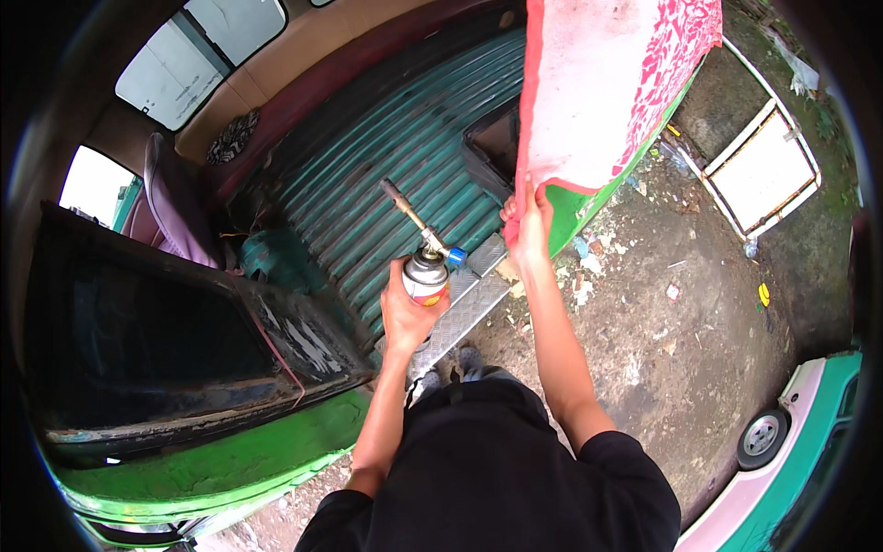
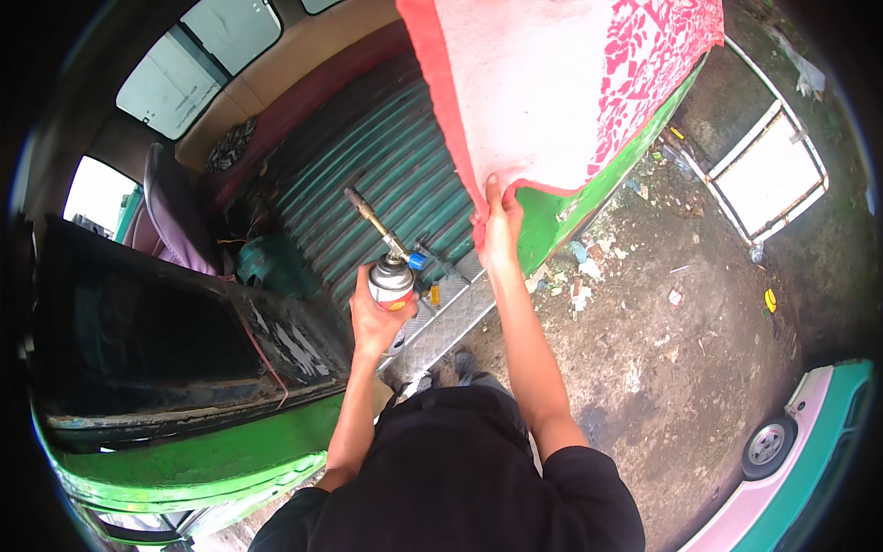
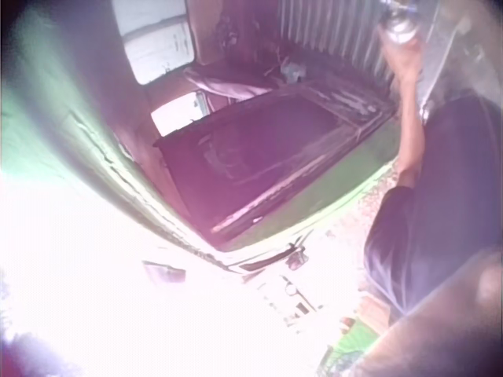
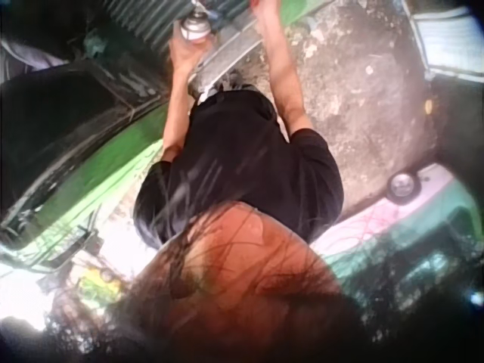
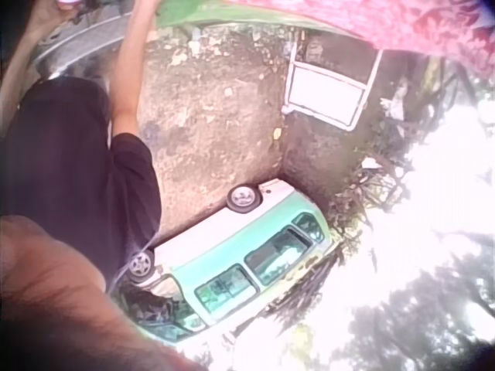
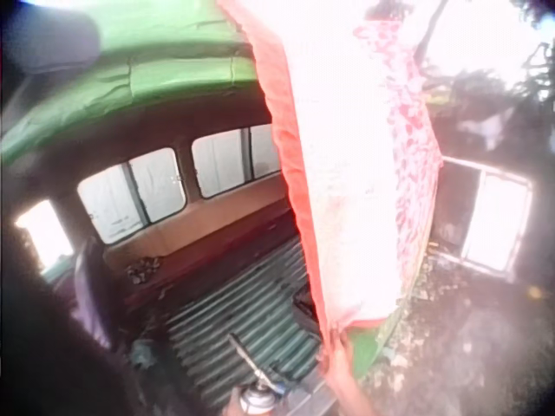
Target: The person uses a screwdriver and pliers to pry and adjust a metal edge on a green vehicle body. They then attach a blowtorch to a gas canister and apply heat to the same area while scraping with a metal tool.
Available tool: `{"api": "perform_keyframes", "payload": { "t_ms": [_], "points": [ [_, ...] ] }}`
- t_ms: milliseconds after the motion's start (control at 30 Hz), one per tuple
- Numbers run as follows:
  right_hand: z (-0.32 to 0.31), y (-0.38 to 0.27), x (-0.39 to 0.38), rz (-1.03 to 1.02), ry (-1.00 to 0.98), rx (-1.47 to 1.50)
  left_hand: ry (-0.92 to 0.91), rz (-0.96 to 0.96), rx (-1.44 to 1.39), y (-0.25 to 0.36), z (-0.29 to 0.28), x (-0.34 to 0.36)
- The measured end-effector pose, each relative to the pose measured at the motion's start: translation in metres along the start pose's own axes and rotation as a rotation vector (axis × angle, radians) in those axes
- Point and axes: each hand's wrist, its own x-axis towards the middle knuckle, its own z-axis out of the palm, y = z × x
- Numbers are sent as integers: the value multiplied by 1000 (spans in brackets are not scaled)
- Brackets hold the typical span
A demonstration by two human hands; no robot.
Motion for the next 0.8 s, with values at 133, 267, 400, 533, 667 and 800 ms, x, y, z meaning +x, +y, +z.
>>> {"api": "perform_keyframes", "payload": {
  "t_ms": [133, 267, 400, 533, 667, 800],
  "points": [
    [2, -8, -14, -451, 41, -55, 47, -71, -20, 10, 11, -4],
    [8, -29, -40, -661, 188, -124, 40, -114, -93, 7, 18, -6],
    [-32, -11, -28, -683, 207, -491, 33, -139, -140, 8, 24, -10],
    [-3, -12, -38, -985, 170, -469, 41, -112, -184, 16, 23, -11],
    [7, -15, -67, -564, -48, -227, 26, -109, -211, 28, 22, -9],
    [-30, -3, -60, -385, -322, -103, 91, -86, -112, 35, 29, -5]
  ]
}}
